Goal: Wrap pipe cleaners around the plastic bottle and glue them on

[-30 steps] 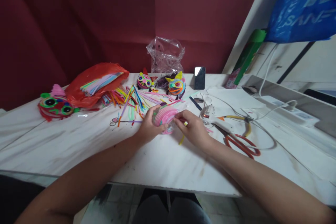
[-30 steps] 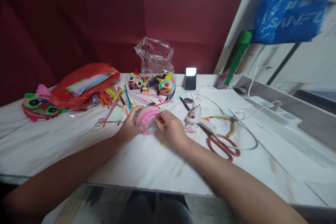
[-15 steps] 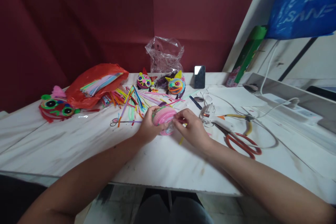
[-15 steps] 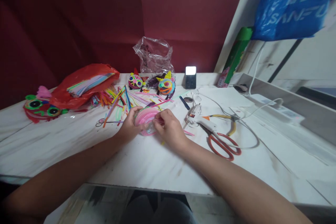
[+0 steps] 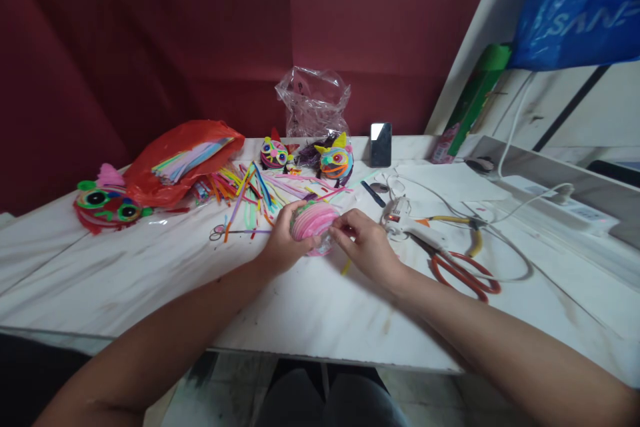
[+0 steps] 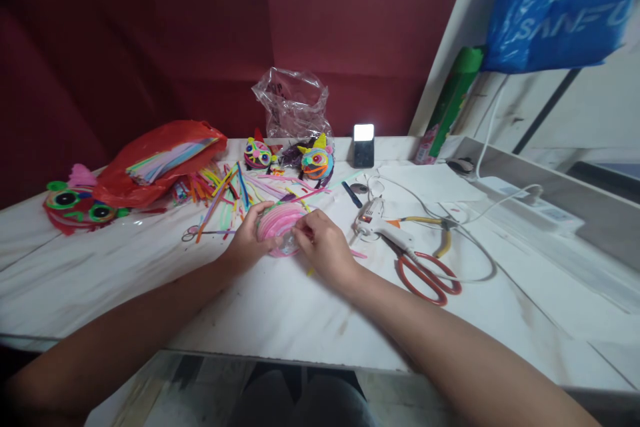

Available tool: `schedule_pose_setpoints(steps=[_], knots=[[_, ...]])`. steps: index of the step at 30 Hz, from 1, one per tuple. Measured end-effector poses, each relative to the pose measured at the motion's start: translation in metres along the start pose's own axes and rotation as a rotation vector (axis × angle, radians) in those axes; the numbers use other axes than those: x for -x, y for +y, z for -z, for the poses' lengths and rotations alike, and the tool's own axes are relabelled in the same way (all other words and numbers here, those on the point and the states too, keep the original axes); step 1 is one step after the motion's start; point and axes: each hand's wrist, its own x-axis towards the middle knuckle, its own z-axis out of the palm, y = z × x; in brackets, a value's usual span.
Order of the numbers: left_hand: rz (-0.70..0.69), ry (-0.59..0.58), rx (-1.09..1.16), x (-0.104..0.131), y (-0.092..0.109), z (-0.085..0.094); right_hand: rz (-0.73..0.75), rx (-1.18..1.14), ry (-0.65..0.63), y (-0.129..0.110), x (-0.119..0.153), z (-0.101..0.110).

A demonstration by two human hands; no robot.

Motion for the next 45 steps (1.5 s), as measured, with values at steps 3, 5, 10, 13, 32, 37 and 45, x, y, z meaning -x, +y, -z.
schedule_pose_setpoints(steps=[3,5,10,13,32,37,45], knots=[[-0.013,0.0,-0.018,0.0,0.0,0.0,-0.008,-0.007,0.006,0.0,0.0,-0.001],[-0.02,0.012,-0.031,0.0,0.001,-0.001,-0.012,-0.017,0.005,0.0,0.0,-0.002],[0.021,0.043,-0.098,0.0,0.007,-0.002,-0.021,-0.062,0.002,0.0,0.002,-0.005],[0.048,0.068,-0.095,-0.001,0.01,-0.003,-0.057,-0.107,0.004,0.002,0.003,-0.006],[0.059,0.024,-0.097,-0.001,0.005,0.003,-0.098,-0.104,-0.005,0.002,0.004,-0.001],[0.022,0.046,-0.151,-0.001,0.006,0.003,-0.1,-0.088,0.001,0.002,0.003,0.0],[0.069,0.047,-0.095,-0.001,0.009,-0.001,-0.077,-0.098,-0.012,0.003,0.004,-0.003]])
